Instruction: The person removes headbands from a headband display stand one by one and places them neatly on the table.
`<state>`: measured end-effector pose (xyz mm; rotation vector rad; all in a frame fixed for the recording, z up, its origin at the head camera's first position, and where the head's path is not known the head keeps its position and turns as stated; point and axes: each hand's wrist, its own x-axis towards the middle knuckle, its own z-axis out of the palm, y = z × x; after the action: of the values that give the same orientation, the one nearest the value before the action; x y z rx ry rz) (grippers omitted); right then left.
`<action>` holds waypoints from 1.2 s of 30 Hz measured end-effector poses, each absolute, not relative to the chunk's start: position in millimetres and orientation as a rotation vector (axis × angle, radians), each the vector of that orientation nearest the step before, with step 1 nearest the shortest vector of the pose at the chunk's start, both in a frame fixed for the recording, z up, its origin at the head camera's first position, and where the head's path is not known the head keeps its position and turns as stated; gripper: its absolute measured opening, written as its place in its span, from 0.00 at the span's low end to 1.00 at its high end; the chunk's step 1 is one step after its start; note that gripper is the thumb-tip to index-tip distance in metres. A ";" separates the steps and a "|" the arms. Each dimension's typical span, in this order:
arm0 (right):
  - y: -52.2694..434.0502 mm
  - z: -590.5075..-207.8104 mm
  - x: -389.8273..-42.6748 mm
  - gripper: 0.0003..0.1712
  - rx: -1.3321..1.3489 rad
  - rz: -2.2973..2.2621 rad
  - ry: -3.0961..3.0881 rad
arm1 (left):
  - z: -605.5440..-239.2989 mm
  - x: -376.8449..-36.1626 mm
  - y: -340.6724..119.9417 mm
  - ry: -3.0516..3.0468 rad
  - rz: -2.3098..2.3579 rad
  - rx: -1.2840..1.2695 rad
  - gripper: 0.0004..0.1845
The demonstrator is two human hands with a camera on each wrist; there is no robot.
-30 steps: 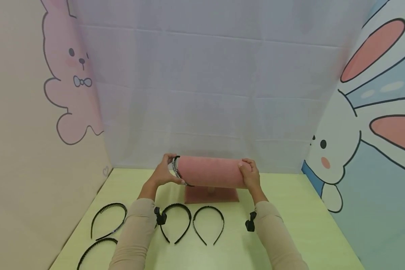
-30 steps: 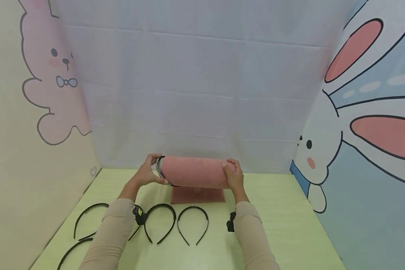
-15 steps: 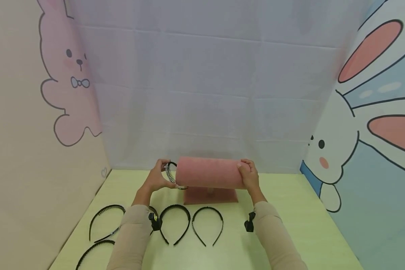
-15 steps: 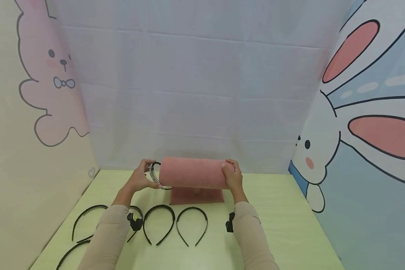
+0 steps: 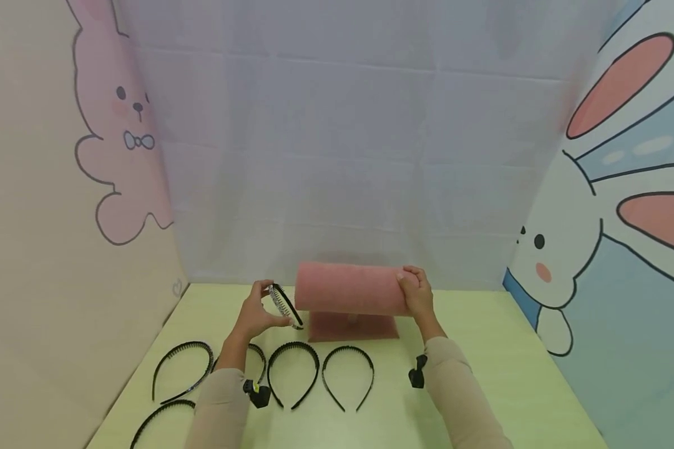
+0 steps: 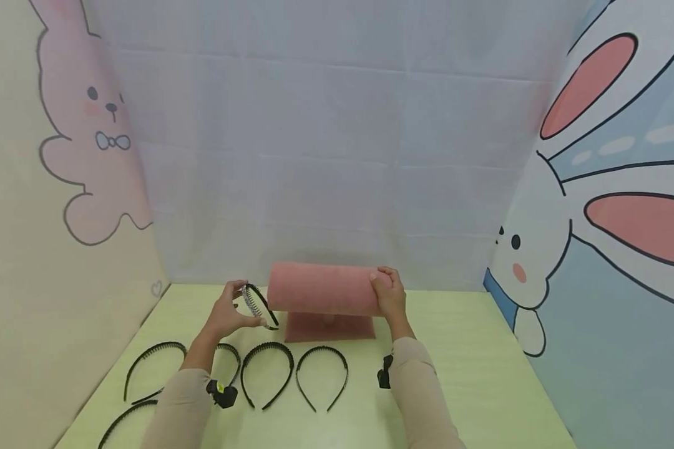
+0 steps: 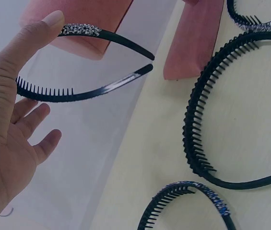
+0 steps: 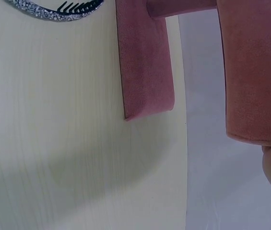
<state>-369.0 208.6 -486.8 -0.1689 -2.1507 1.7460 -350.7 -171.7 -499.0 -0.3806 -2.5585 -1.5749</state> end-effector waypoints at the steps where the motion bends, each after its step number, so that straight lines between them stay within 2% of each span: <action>1: 208.5 -486.7 -367.9 0.20 -0.172 1.728 -2.147 | -501.1 -346.2 -170.6 -2.550 -1.575 -0.366 0.55; 9: 211.7 -488.1 -368.8 0.21 -0.160 1.759 -2.127 | -516.3 -319.1 -162.1 -2.502 -1.505 -0.272 0.56; 36: 209.8 -491.2 -370.7 0.19 -0.154 1.788 -2.123 | -533.4 -255.2 -147.9 -2.168 -1.468 -0.177 0.51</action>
<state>-370.7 209.8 -491.2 -0.1540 -2.1234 1.7882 -255.2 -147.9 -533.4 -0.1767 -2.1684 -1.4684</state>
